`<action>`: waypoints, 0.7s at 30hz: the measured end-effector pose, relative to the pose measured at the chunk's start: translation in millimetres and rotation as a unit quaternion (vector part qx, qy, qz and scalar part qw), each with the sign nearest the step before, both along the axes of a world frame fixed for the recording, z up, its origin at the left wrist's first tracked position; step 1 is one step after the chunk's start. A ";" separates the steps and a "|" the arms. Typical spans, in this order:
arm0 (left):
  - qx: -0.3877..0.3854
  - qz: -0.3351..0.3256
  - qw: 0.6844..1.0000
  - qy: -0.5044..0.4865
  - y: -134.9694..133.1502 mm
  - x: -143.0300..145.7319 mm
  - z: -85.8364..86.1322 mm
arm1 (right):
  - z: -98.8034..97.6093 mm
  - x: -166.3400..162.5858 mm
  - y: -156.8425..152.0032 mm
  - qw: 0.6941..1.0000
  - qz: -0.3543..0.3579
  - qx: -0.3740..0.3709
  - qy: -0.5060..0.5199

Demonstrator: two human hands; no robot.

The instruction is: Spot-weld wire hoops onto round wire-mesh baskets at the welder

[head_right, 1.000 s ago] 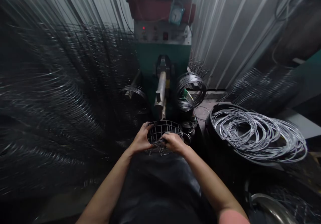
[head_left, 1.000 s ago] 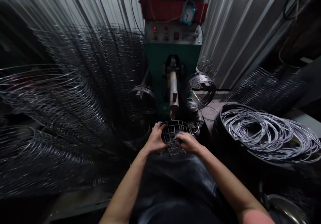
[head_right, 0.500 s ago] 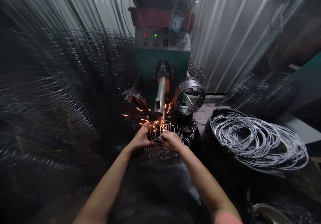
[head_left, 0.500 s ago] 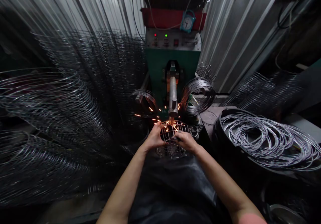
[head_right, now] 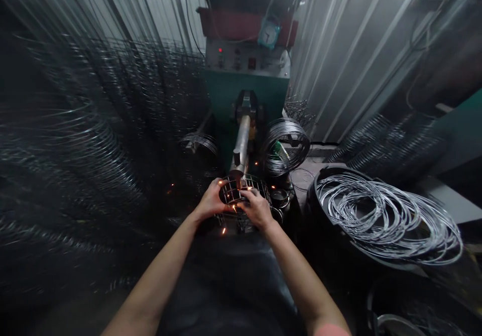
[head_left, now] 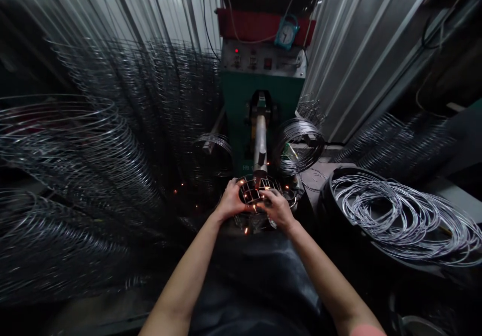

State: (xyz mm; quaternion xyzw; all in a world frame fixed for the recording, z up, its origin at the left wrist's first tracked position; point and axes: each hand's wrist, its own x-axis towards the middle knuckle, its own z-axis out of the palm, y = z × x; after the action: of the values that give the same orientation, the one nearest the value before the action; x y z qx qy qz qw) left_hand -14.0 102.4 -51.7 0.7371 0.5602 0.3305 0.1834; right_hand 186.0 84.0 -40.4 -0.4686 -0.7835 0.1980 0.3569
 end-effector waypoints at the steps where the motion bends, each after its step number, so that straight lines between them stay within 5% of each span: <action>1: 0.007 0.004 1.000 -0.001 -0.6 0.3 0.0 | -4.4 4.7 -5.7 0.999 -0.016 -0.004 0.038; 4: 0.021 0.021 1.000 0.009 -2.7 0.4 0.7 | -32.4 25.2 -32.1 0.987 -0.065 -0.067 0.132; 8: 0.009 0.022 0.999 0.026 -3.3 -1.4 4.2 | -93.1 52.1 -78.0 0.964 -0.121 -0.172 0.164; 11: 0.007 0.021 0.999 0.035 -5.0 -0.3 6.7 | -126.4 62.2 -103.1 0.956 -0.169 -0.177 0.160; 14: 0.032 0.035 0.998 0.042 -6.5 3.8 8.1 | -130.5 65.7 -107.9 0.934 -0.195 -0.192 0.230; 21: 0.029 0.103 0.994 0.020 9.1 6.2 10.5 | -106.4 70.9 -94.1 0.764 -0.211 -0.338 0.507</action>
State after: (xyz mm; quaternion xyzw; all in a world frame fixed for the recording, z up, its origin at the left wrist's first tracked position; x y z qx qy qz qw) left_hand -7.8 111.5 -41.2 0.6870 0.6270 0.3488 0.1155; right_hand 256.8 -10.1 -146.8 -0.5438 -0.2523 0.5786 0.5530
